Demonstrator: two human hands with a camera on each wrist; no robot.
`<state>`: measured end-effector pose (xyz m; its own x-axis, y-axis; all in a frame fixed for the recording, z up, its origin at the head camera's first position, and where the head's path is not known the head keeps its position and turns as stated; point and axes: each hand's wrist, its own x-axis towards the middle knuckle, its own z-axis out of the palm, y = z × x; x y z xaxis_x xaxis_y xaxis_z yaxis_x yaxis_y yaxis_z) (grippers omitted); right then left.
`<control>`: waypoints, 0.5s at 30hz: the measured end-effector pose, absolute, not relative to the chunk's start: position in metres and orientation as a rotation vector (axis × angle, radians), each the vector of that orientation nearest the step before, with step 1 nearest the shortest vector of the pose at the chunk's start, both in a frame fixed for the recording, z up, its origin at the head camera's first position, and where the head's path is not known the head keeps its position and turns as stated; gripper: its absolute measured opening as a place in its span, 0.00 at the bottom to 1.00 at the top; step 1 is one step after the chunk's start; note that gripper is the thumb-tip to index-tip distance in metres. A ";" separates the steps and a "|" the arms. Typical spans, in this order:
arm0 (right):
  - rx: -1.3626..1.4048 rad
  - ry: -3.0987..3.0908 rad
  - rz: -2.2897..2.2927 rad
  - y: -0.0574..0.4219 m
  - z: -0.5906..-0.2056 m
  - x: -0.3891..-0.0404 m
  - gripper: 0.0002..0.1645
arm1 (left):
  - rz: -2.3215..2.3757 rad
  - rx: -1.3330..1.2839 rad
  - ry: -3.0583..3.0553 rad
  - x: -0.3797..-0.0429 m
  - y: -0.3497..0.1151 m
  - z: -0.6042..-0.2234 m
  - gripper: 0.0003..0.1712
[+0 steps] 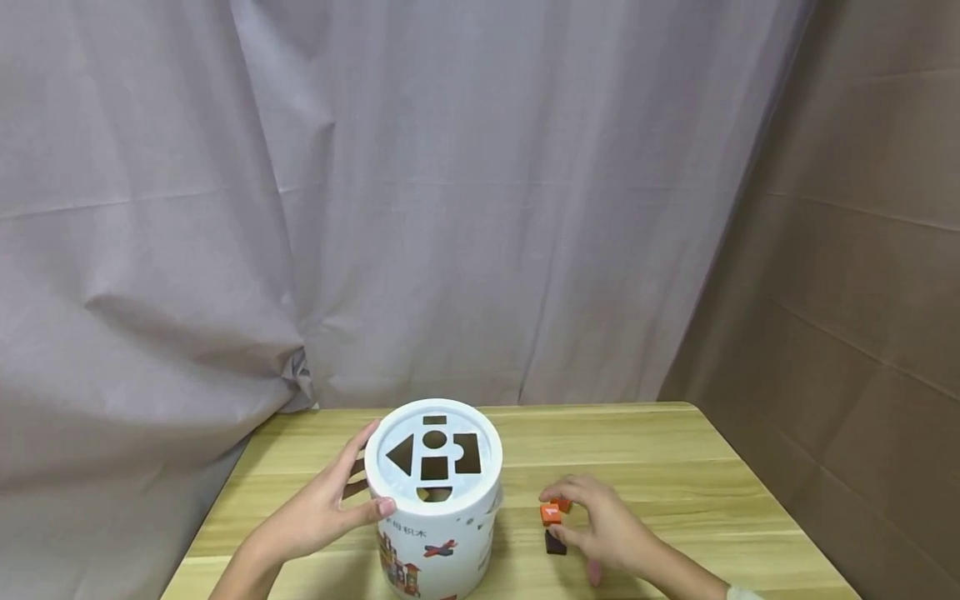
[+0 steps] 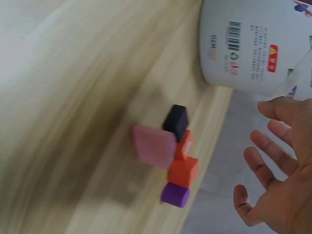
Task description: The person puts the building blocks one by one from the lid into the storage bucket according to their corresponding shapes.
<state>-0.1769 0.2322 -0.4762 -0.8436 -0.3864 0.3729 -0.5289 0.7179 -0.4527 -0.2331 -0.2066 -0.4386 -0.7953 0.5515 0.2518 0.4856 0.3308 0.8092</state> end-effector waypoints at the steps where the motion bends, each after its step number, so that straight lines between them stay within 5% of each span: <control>1: 0.715 -2.687 0.839 0.234 -0.478 -0.177 0.23 | 1.491 0.976 2.504 -0.233 -0.206 -0.438 0.64; 8: 0.646 -2.814 1.141 0.240 -0.495 -0.172 0.20 | 1.485 0.969 2.524 -0.231 -0.206 -0.438 0.63; 15: 0.742 -2.794 0.869 0.241 -0.510 -0.174 0.19 | 1.462 0.959 2.537 -0.228 -0.206 -0.438 0.62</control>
